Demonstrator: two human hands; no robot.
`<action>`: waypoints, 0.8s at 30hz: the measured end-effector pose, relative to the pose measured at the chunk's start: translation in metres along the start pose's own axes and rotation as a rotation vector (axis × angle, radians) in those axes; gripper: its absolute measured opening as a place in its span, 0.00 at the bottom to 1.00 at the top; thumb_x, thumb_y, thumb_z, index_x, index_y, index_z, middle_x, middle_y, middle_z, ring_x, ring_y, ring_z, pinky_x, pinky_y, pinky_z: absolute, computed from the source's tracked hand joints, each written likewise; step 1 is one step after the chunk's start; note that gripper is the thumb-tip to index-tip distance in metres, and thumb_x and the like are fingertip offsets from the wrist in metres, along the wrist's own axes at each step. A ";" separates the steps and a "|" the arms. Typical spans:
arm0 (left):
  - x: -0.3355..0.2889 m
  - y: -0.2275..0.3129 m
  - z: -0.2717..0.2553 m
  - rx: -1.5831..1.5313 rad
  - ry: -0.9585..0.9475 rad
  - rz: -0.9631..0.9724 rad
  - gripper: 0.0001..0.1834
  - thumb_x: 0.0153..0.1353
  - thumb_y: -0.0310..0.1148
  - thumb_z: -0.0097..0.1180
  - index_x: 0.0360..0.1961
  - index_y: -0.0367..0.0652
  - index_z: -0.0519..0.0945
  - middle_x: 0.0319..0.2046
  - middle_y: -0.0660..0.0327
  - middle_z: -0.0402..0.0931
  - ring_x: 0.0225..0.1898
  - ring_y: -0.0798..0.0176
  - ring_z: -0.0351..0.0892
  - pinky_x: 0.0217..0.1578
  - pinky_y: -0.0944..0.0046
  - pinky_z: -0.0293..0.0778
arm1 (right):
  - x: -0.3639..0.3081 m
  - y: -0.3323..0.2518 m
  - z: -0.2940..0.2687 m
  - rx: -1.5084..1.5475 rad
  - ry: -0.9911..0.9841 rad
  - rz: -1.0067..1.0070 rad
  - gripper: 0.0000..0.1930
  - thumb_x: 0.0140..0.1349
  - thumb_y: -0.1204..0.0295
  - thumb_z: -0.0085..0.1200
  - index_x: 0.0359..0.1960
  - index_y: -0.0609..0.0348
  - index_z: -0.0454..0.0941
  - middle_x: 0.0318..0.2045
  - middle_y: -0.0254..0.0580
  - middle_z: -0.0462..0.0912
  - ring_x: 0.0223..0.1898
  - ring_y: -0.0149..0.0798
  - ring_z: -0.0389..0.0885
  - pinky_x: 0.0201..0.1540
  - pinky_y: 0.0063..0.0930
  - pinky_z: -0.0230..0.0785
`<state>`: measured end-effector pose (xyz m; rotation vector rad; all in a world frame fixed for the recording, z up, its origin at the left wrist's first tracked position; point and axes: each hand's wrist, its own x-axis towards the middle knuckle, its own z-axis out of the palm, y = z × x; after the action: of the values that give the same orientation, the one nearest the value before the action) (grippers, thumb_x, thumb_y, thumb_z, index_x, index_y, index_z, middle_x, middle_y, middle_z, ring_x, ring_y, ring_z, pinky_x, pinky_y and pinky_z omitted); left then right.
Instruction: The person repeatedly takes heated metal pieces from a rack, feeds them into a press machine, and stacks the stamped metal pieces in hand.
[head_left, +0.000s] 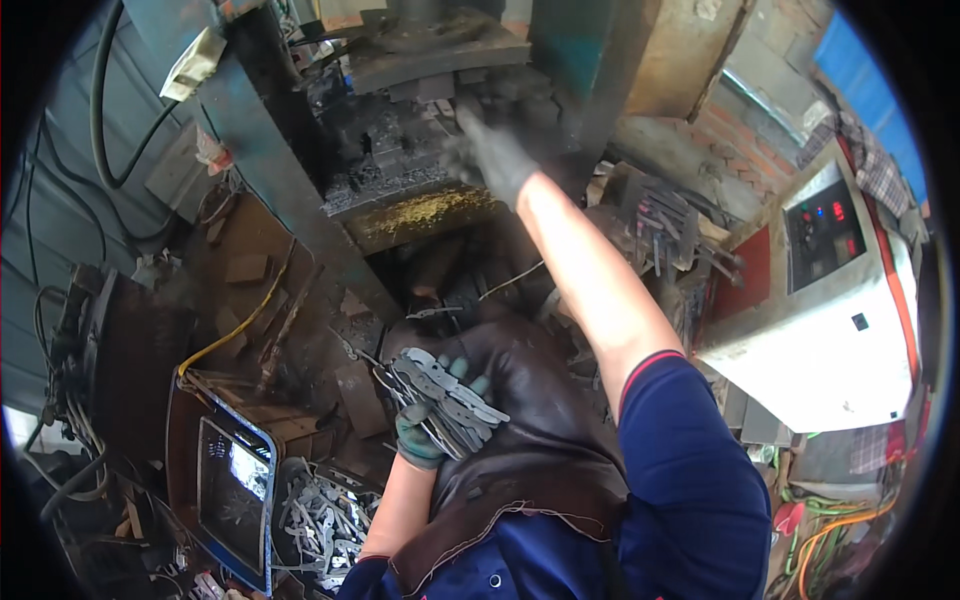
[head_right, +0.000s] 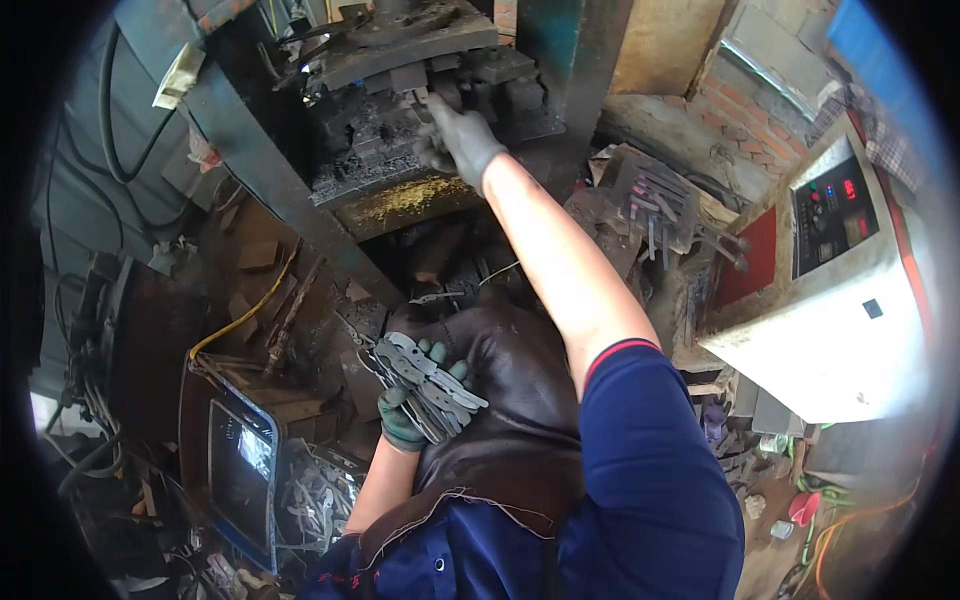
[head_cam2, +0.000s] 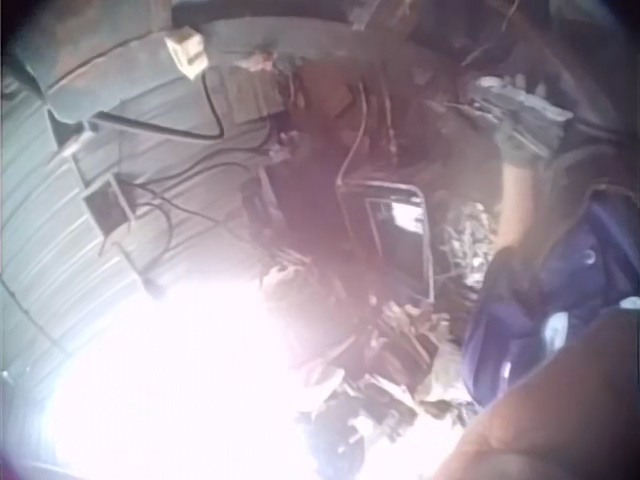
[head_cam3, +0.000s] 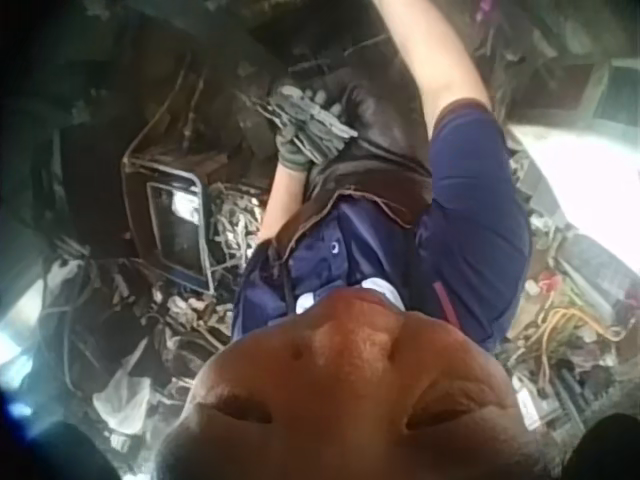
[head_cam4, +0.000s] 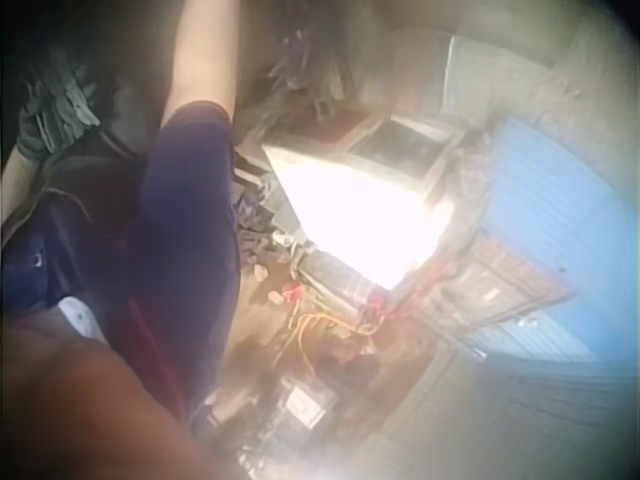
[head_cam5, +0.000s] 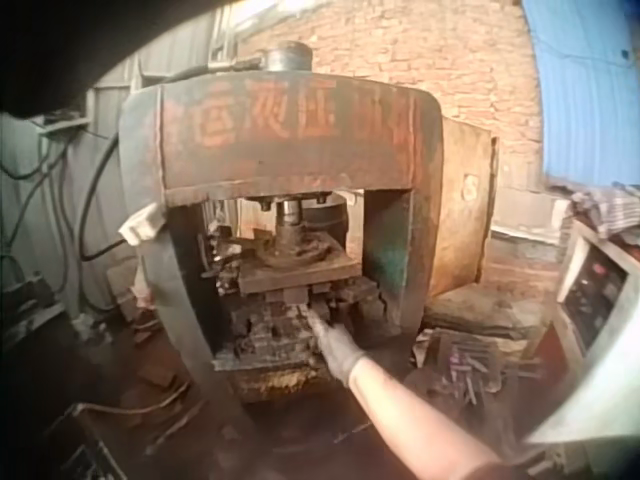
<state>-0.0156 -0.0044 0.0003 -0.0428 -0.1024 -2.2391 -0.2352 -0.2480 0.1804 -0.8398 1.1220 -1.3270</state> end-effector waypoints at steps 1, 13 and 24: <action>0.002 0.000 0.000 -0.002 -0.003 0.003 0.42 0.50 0.32 0.65 0.69 0.51 0.65 0.69 0.57 0.64 0.71 0.38 0.57 0.70 0.35 0.50 | 0.006 -0.002 0.002 -0.004 -0.003 -0.001 0.20 0.70 0.56 0.51 0.33 0.64 0.77 0.20 0.40 0.79 0.16 0.30 0.73 0.18 0.24 0.60; 0.009 0.002 0.008 -0.300 -0.285 0.107 0.37 0.61 0.38 0.62 0.69 0.40 0.63 0.66 0.52 0.66 0.65 0.45 0.67 0.63 0.45 0.68 | -0.205 0.044 0.108 -0.309 -0.699 -0.464 0.23 0.69 0.73 0.53 0.63 0.67 0.67 0.40 0.47 0.85 0.36 0.32 0.84 0.35 0.20 0.74; -0.012 0.004 0.004 0.088 0.022 0.093 0.43 0.49 0.36 0.69 0.67 0.47 0.64 0.65 0.59 0.67 0.68 0.41 0.63 0.70 0.37 0.55 | -0.110 0.172 -0.206 0.953 0.520 0.119 0.08 0.69 0.64 0.56 0.40 0.54 0.78 0.30 0.34 0.82 0.29 0.29 0.80 0.28 0.20 0.74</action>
<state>-0.0049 0.0029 0.0035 0.0242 -0.1830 -2.1392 -0.3685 -0.0941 -0.0262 0.2804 0.7377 -1.7792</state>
